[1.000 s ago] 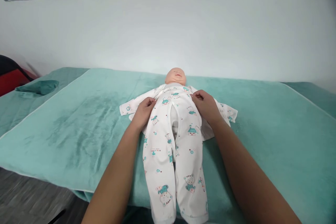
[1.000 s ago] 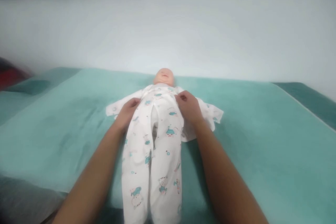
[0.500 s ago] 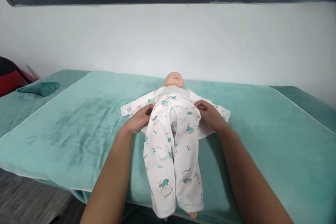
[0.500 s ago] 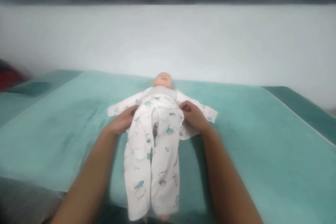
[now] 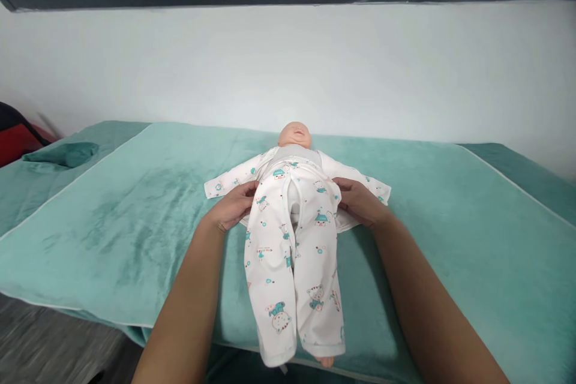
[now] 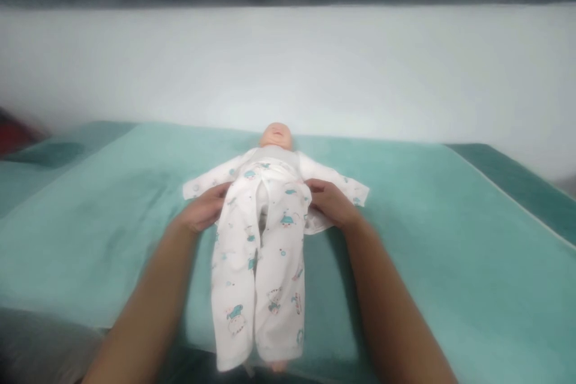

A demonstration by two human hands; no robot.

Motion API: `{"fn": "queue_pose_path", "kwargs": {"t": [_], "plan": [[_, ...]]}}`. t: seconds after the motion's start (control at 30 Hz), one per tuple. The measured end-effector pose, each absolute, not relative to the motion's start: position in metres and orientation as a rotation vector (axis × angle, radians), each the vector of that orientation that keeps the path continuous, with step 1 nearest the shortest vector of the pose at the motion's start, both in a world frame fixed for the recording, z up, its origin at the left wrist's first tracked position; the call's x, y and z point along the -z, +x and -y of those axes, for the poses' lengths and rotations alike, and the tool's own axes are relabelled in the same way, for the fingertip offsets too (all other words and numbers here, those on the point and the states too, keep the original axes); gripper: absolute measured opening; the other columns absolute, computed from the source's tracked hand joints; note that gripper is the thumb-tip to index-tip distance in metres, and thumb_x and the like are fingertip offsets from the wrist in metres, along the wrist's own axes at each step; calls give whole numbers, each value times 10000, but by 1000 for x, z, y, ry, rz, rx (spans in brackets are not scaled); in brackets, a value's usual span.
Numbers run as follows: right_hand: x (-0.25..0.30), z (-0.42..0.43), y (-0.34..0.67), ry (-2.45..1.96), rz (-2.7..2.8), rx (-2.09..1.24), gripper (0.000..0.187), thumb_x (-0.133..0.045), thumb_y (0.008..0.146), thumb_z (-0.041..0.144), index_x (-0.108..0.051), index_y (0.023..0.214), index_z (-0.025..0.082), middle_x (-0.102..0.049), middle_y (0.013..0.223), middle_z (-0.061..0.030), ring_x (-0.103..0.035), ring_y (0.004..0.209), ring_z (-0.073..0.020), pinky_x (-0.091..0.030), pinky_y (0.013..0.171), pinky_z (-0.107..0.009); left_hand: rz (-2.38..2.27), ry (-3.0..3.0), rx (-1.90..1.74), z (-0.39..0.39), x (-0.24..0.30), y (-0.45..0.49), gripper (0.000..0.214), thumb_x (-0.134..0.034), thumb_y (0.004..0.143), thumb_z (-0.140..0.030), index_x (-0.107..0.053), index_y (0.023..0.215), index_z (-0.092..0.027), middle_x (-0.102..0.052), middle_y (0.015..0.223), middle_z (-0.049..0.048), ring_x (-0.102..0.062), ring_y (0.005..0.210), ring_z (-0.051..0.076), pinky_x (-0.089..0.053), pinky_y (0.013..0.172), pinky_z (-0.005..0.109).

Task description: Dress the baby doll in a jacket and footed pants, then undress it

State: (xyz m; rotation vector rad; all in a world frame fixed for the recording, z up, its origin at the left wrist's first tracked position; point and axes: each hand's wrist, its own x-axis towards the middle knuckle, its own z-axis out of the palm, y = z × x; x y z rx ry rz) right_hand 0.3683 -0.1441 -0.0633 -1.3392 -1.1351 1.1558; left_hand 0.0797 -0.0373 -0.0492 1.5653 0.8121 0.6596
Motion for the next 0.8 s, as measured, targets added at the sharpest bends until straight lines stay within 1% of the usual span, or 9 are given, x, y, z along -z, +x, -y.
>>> {"fn": "queue_pose_path", "kwargs": {"t": [0.07,0.13,0.2,0.27,0.37,0.43,0.57,0.67,0.8], "plan": [[67,142,367,-1299,1087,-1185,198,-733,678,263,-692,867,220,-700,855,1,-620,801,-185,-488,753,-323,-800,1504,-568,37,48,80,398,-745,649,-310,-713,1019,-168,-729,943,83,-663,873,231,-556,772,374],[71,139,365,-1275,1055,-1147,155,-732,668,265,-657,795,220,-665,776,20,-587,722,-164,-469,686,-304,-780,1455,-525,37,48,81,424,-747,648,-309,-705,1046,-166,-727,979,86,-660,911,244,-546,809,390],[75,137,364,-1264,1045,-1070,157,-735,657,276,-606,725,218,-624,711,31,-545,661,-148,-441,628,-288,-771,1433,-521,37,48,82,429,-754,642,-314,-701,1038,-158,-726,990,84,-653,930,251,-536,821,386],[79,134,361,-1254,1032,-993,190,-740,645,275,-567,704,222,-599,687,37,-519,640,-143,-424,601,-281,-784,1413,-560,40,50,84,412,-755,651,-338,-693,1013,-152,-723,977,77,-645,929,251,-528,807,370],[83,129,356,-1224,982,-918,230,-745,634,261,-549,751,236,-603,723,38,-523,662,-150,-431,601,-280,-851,1375,-687,47,54,90,361,-743,682,-383,-673,957,-161,-712,912,51,-632,885,235,-512,754,340],[85,126,352,-1202,950,-887,253,-742,639,254,-548,801,247,-618,768,38,-539,690,-156,-447,616,-283,-902,1360,-766,52,55,95,318,-745,684,-384,-659,904,-171,-698,869,34,-619,858,224,-500,723,324],[82,125,346,-1161,959,-859,284,-743,652,220,-568,873,256,-655,879,33,-583,789,-168,-477,684,-293,-991,1329,-900,61,48,104,208,-731,670,-307,-626,798,-181,-665,819,18,-600,876,223,-489,710,306],[79,125,345,-1149,993,-864,282,-753,649,217,-587,875,248,-671,888,21,-596,818,-179,-491,709,-308,-1044,1284,-962,65,41,110,152,-702,665,-241,-601,763,-184,-643,792,15,-589,893,224,-481,699,296],[81,124,349,-1125,1021,-890,262,-763,658,230,-620,878,241,-680,880,13,-599,829,-181,-500,717,-311,-1024,1274,-962,68,39,113,144,-685,668,-178,-559,739,-188,-632,779,7,-580,908,216,-471,725,291]]}}
